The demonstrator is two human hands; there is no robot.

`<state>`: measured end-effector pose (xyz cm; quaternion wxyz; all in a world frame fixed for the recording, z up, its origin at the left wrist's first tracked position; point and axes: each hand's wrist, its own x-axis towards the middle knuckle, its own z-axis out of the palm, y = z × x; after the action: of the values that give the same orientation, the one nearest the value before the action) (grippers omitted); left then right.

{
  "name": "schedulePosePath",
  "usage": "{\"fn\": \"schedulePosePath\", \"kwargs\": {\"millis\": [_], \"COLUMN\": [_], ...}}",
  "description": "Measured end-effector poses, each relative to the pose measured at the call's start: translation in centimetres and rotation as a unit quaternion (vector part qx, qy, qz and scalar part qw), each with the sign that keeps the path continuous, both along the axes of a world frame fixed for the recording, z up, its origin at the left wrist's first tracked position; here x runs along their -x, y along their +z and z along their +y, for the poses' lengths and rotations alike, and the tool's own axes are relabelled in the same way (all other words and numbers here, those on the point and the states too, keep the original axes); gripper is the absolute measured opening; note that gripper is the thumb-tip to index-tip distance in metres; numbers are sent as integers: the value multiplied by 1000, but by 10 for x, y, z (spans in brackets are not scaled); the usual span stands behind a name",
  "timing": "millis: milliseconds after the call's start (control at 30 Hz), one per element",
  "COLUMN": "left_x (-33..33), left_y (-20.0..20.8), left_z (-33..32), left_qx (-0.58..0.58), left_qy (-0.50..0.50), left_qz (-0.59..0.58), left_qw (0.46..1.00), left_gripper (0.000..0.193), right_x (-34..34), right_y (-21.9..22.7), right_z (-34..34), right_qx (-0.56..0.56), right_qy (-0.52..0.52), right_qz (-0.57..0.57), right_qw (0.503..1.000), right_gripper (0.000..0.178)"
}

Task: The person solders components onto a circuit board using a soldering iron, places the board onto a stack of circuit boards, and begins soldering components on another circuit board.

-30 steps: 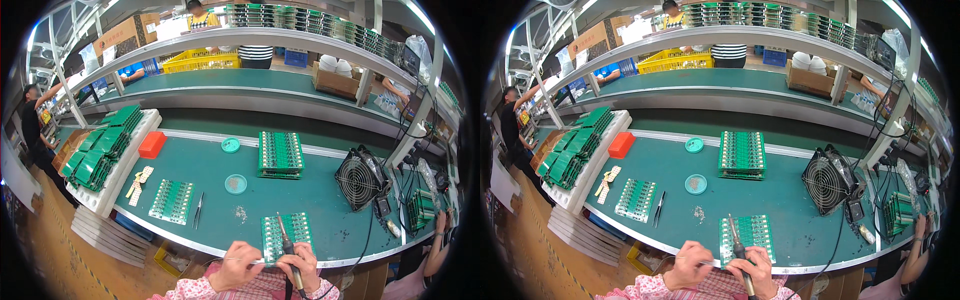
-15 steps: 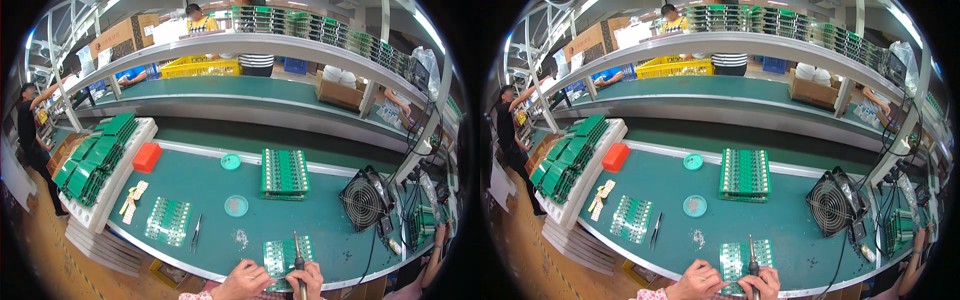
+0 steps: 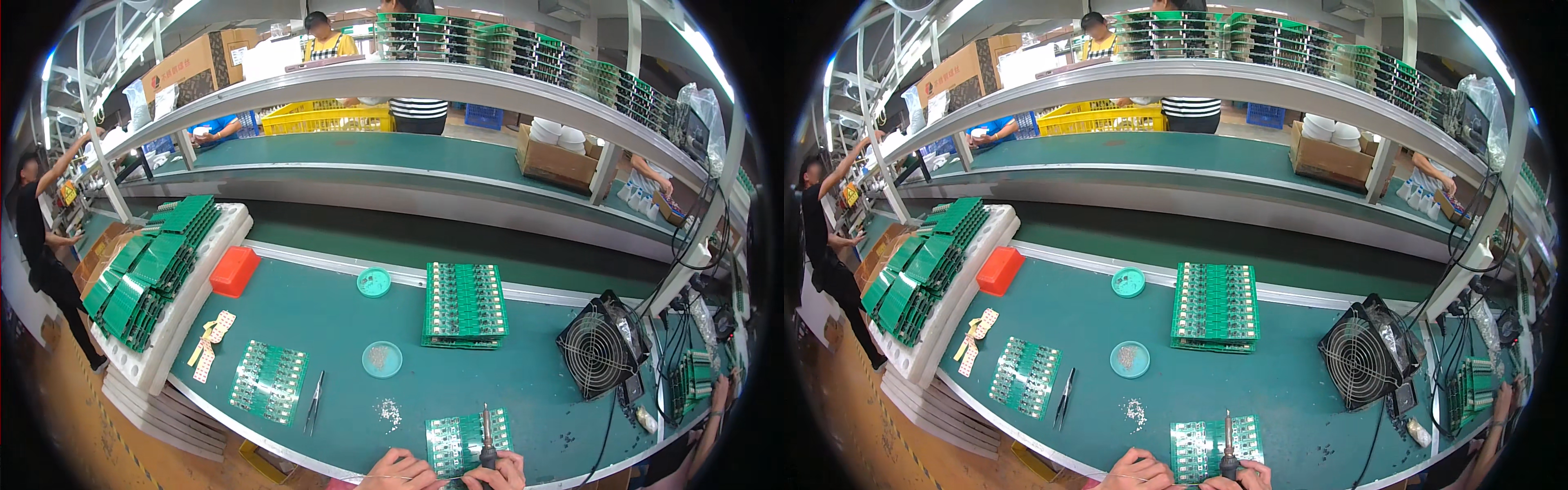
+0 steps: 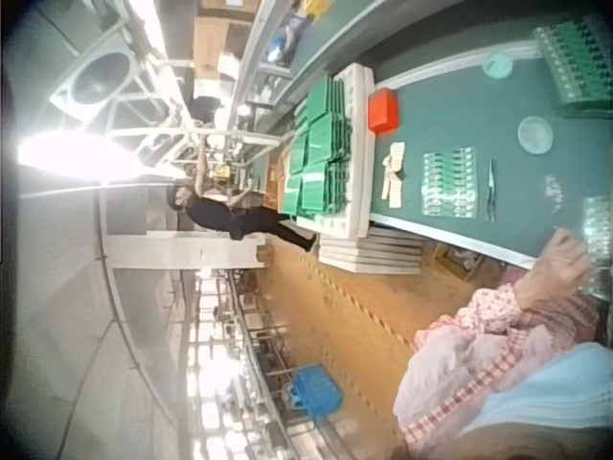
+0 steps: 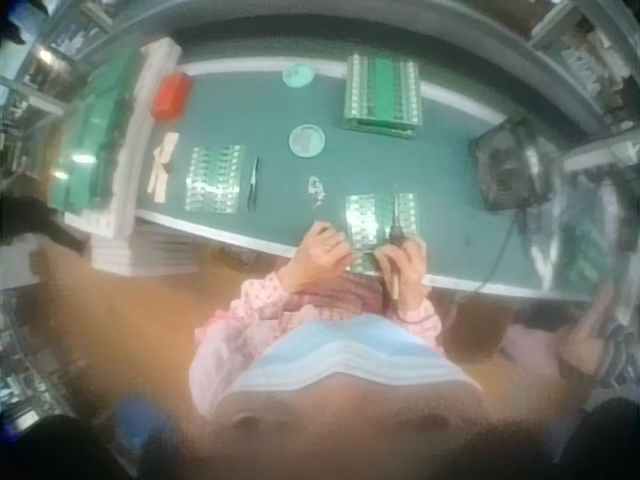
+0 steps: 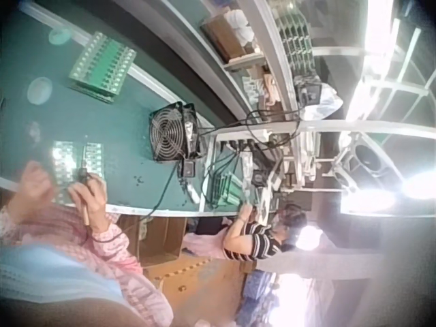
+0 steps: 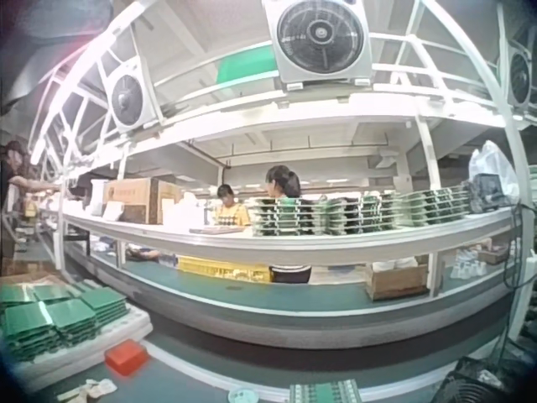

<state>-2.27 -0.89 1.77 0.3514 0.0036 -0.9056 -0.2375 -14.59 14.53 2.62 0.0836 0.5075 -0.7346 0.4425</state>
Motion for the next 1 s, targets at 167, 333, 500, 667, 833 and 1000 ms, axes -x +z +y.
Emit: {"fn": "schedulePosePath", "kwargs": {"millis": [167,333,500,667,833,1000], "left_x": [0,2,3,1,1,2], "left_y": [5,4,6,3,7,6], "left_z": [0,0,1,2,2,2], "left_qx": [-5,-10,-15,-44,-59,-55], "left_qy": [-2,-1,2,31,38,42], "left_qz": [-16,-15,9,19,12,9], "left_qw": [1000,1000,1000,998,997,998], "left_gripper": [19,19,20,22,23,23], "right_x": [0,0,-1,0,-1,-2], "right_y": [0,-1,0,9,8,6], "right_z": [1,1,2,2,0,0], "right_qx": [-2,-11,-15,-6,5,-5], "right_qy": [5,2,-13,-34,-45,-51], "right_qz": [-6,-15,-17,-27,-20,-29], "right_qw": [1000,1000,1000,999,999,998], "right_gripper": [25,22,22,22,21,21]}}
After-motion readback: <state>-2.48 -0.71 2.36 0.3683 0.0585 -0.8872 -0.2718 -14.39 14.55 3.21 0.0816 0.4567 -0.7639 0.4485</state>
